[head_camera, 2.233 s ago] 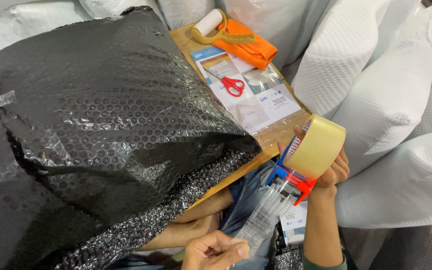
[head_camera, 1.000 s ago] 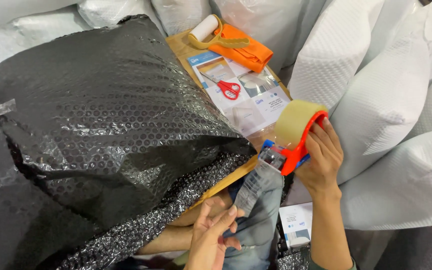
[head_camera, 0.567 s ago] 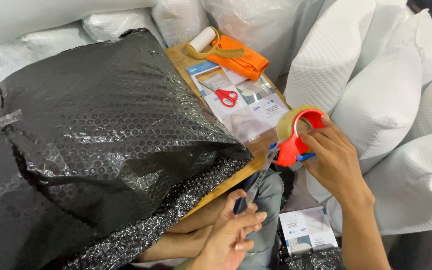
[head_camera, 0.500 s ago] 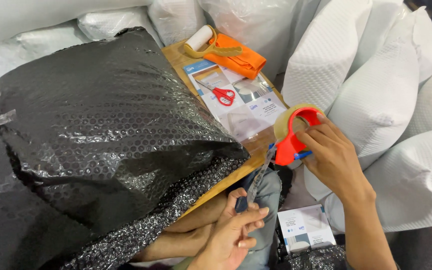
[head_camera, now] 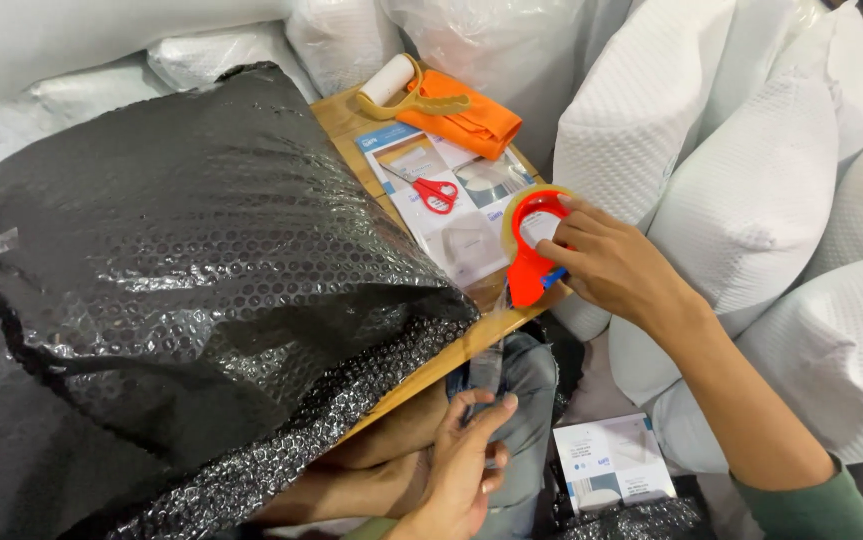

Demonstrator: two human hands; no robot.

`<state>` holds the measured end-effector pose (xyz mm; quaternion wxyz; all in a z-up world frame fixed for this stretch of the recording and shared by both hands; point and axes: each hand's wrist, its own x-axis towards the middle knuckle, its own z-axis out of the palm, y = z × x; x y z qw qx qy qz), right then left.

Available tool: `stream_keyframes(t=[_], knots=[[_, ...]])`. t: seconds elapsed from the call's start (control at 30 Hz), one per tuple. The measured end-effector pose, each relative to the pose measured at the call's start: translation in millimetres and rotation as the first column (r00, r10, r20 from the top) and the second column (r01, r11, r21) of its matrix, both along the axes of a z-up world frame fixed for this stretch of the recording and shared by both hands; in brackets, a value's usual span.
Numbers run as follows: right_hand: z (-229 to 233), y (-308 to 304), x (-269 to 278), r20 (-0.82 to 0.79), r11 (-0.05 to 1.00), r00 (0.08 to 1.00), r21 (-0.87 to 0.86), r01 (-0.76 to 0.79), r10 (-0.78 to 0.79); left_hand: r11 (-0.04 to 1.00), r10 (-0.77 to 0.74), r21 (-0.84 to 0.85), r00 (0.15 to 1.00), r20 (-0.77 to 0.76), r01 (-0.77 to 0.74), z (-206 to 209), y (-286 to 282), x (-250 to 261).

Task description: Wrapping a large item in black bubble wrap and securing it with clear tape.

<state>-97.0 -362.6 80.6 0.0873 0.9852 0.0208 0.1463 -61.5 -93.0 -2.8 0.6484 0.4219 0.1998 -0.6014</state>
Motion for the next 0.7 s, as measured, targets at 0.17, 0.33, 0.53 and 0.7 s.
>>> stream_keyframes(t=[0.17, 0.33, 0.53, 0.7], knots=[[2.9, -3.5, -4.0, 0.030, 1.000, 0.999, 0.006, -0.009, 0.009, 0.988, 0.001, 0.146, 0.944, 0.330, -0.052, -22.3, 4.4, -12.8], [18.5, 9.4, -17.0, 0.030, 0.999, 0.999, -0.023, 0.043, -0.043, 0.959, 0.048, -0.007, 0.135, 0.990, -0.284, -24.5, 6.1, -10.2], [33.4, 21.3, -25.0, 0.011, 0.998, 1.000, 0.053, 0.024, -0.024, 0.986, -0.005, -0.021, -0.152, 0.988, -0.168, -3.1, 11.4, 9.1], [18.7, 10.4, -15.3, 0.018, 0.997, 0.999, 0.067, 0.035, -0.036, 0.974, 0.090, -0.149, -0.317, 0.944, -0.168, 8.2, 4.8, 17.5]])
